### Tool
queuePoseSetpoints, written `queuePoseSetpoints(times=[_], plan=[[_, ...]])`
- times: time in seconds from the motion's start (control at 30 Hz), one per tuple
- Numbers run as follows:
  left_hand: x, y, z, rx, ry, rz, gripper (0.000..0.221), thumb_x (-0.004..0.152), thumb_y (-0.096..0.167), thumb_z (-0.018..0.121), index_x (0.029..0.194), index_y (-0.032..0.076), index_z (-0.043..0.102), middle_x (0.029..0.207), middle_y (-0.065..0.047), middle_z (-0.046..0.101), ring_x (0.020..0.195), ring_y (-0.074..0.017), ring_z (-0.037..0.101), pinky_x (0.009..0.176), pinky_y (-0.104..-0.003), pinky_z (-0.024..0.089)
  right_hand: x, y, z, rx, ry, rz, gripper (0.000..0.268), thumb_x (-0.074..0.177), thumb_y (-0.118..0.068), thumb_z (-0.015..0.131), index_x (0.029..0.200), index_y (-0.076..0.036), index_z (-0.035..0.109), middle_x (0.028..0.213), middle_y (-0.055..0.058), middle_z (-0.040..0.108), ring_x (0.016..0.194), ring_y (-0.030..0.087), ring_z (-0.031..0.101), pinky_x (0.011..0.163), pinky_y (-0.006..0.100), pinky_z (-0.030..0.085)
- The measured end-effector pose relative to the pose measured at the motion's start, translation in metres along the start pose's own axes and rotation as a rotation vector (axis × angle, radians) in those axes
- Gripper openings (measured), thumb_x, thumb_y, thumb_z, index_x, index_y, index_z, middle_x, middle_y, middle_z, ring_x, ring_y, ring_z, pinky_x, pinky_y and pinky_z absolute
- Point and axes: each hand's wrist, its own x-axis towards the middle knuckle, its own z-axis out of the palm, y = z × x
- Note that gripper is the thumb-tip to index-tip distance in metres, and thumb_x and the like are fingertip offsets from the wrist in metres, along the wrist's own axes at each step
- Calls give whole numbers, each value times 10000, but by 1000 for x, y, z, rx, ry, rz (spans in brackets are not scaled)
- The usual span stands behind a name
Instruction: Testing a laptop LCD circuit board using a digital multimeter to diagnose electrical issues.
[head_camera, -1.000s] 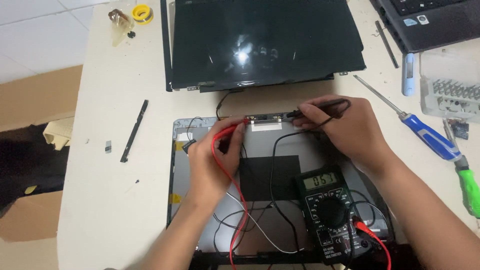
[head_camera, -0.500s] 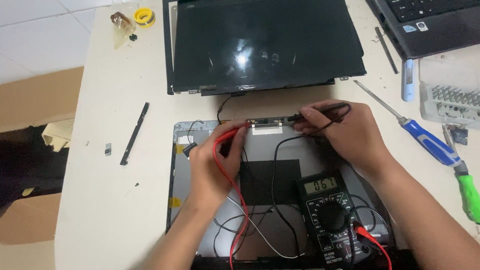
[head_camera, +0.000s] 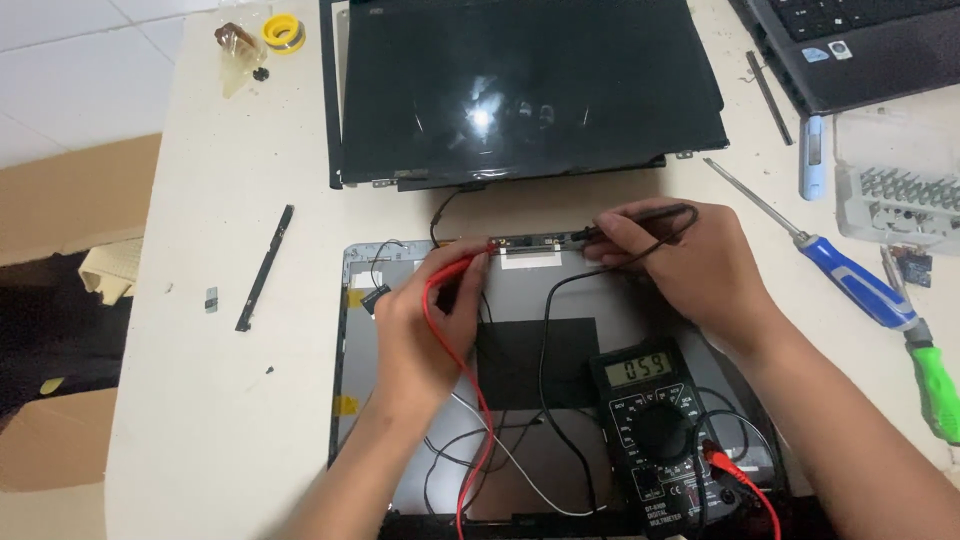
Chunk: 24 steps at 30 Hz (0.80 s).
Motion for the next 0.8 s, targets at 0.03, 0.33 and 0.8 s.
queuePoseSetpoints(times=[0.03, 0.33, 0.8], plan=[[0, 0, 0, -1, -2, -1, 150, 945, 86, 621, 1079, 64, 685, 875, -224, 741, 817, -419, 721, 711, -504, 605, 0, 1, 0, 1, -2, -4, 303, 918, -255, 696, 1079, 0, 728, 852, 192, 744, 770, 240, 730, 747, 338, 571], [-2, -4, 0, 4, -26, 32, 142, 934, 71, 635, 1065, 81, 691, 923, -191, 753, 895, -374, 726, 771, -487, 599, -9, -11, -2, -120, 8, -29, 284, 919, -277, 684, 1061, -39, 746, 856, 174, 764, 772, 247, 758, 772, 358, 573], [-2, 4, -3, 62, -35, 118, 137, 936, 49, 632, 1060, 51, 690, 922, -193, 752, 849, -364, 731, 768, -445, 604, -7, -5, -1, -93, 7, -72, 285, 924, -281, 694, 1046, -28, 744, 846, 194, 750, 773, 265, 750, 734, 362, 573]])
